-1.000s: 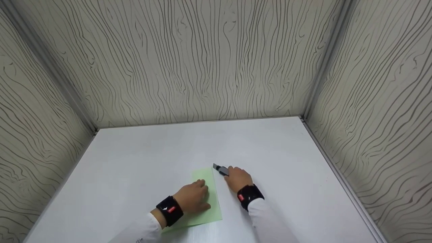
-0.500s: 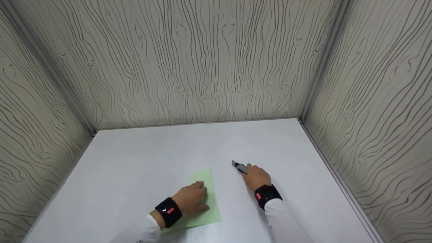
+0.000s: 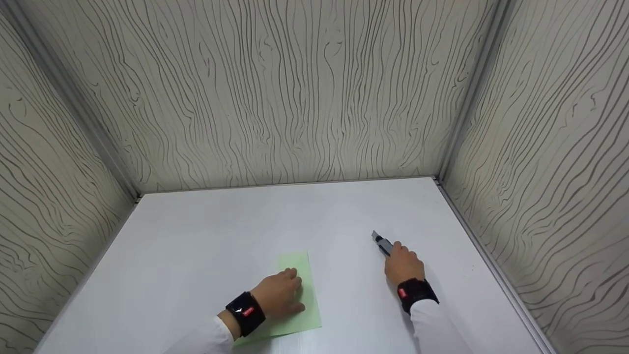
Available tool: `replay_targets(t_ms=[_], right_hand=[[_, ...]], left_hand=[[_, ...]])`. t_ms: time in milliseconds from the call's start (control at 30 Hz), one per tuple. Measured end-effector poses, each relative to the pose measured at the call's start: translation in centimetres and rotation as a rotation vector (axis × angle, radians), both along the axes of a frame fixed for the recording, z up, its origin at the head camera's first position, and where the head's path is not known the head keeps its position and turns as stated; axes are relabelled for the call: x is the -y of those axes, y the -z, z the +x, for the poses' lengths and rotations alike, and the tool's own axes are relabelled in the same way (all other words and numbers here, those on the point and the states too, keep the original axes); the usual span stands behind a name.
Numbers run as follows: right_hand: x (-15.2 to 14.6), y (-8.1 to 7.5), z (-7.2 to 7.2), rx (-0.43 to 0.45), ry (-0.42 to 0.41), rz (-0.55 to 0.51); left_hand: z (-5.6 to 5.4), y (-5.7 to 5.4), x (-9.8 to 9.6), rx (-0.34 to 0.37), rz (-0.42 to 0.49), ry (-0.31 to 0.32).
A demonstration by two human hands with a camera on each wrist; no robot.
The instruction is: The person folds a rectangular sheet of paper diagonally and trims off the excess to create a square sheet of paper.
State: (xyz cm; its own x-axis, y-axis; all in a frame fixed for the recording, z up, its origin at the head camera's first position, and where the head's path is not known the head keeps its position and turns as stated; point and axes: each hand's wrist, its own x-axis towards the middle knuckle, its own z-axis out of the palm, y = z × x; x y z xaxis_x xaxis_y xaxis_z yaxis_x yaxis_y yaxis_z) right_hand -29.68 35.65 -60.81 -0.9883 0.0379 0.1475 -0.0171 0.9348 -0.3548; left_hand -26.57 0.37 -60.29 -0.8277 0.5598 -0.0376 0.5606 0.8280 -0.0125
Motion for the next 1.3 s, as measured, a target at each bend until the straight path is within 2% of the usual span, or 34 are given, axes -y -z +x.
replay_targets(t_ms=[167, 333, 467, 833, 1033, 1133, 1300], right_hand=[[-1.0, 0.0, 0.6, -0.015, 0.010, 0.016], [-1.8, 0.7, 1.1, -0.047, 0.027, 0.096], [-1.9, 0.8, 1.4, -0.023, 0.045, 0.136], [-2.3, 0.0, 1.2, 0.054, 0.038, 0.079], [-2.0, -0.9, 1.0, 0.105, 0.040, 0.063], [-1.4, -1.3, 1.1, 0.075, 0.045, 0.086], [0.7, -1.5, 1.1, -0.062, 0.022, 0.126]], left_hand=[[0.1, -0.4, 0.1, 0.026, 0.009, -0.011], [0.3, -0.4, 0.1, 0.052, 0.015, -0.012], [0.3, -0.2, 0.1, 0.048, 0.016, -0.012], [0.0, -0.2, 0.1, 0.040, 0.023, -0.008], [0.0, -0.4, 0.2, 0.079, 0.035, -0.004], [0.1, -0.6, 0.4, 0.133, 0.042, -0.013], [0.6, -0.7, 0.8, 0.204, 0.065, -0.025]])
